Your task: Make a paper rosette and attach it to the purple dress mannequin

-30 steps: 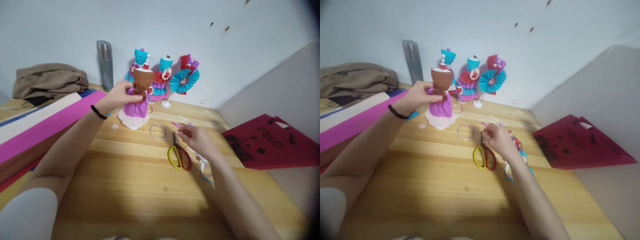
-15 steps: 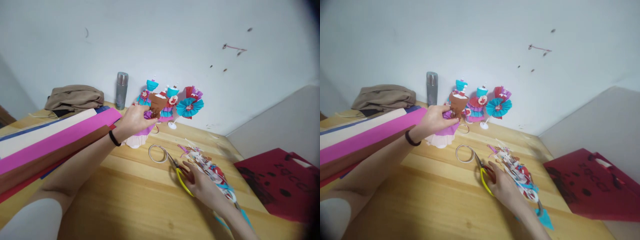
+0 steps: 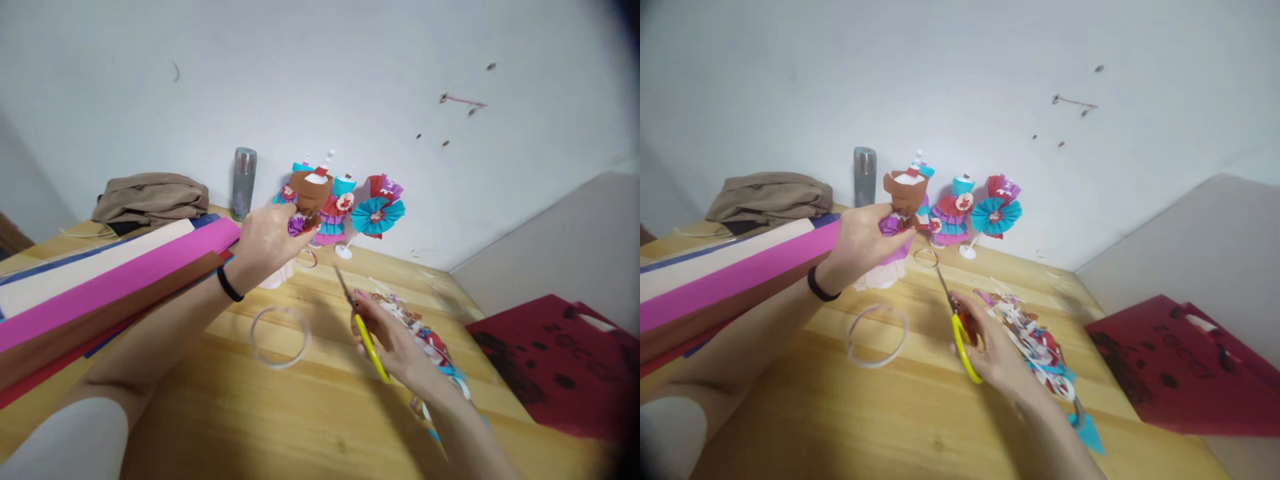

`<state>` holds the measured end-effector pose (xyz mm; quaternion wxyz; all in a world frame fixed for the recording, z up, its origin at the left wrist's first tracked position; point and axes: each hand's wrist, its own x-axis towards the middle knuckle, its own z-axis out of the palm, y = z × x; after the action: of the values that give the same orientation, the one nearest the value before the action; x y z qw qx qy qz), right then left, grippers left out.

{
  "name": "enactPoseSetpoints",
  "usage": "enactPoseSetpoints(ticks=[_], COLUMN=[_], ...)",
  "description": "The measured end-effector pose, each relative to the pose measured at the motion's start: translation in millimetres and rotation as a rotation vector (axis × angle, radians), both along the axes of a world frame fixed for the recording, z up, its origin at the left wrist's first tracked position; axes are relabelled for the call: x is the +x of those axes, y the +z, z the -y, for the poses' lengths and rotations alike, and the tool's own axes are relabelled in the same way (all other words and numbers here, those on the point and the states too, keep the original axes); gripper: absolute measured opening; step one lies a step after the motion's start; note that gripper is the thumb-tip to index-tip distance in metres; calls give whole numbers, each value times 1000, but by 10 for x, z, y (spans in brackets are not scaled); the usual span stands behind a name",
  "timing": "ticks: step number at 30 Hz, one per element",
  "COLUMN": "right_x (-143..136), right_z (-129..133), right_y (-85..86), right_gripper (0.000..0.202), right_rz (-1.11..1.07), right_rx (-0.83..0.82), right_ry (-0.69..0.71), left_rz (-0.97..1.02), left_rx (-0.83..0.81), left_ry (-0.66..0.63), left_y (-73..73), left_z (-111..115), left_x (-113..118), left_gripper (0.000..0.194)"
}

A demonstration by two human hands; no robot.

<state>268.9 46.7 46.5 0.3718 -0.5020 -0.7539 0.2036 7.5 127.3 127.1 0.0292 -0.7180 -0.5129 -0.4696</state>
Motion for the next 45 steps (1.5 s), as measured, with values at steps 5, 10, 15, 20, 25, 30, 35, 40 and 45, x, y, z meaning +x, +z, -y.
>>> enactPoseSetpoints(ticks=[5, 10, 15, 20, 25, 30, 35, 40, 45], right_x=[-89, -320, -529, -622, -665, -676, -673, -670, -676], right_z=[-74, -15, -90, -137, -112, -98, -102, -117, -137], right_y=[6, 269, 419, 433, 474, 501, 509, 506, 513], right_gripper=[39, 33, 45, 47, 45, 39, 35, 32, 28], right_rz=[234, 202, 250, 335, 410, 468, 501, 527, 539], right_rx=[-114, 298, 547, 598, 607, 624, 664, 706, 736], right_ry=[-29, -29, -109, -183, -223, -239, -241, -249, -258], left_rz=[-24, -149, -240, -375, -390, -369, -365, -357, -360], left_rx=[-25, 106, 208, 303, 383, 435, 433, 426, 430], left_ry=[12, -57, 25, 105, 160, 188, 171, 162, 159], left_y=[7, -115, -144, -144, -166, -182, -185, -189, -192], left_z=[-59, -90, -35, 30, 43, 15, 11, 13, 2], left_x=[-14, 27, 28, 36, 73, 86, 85, 89, 86], left_gripper=[34, 30, 21, 17, 20, 19, 19, 19, 20])
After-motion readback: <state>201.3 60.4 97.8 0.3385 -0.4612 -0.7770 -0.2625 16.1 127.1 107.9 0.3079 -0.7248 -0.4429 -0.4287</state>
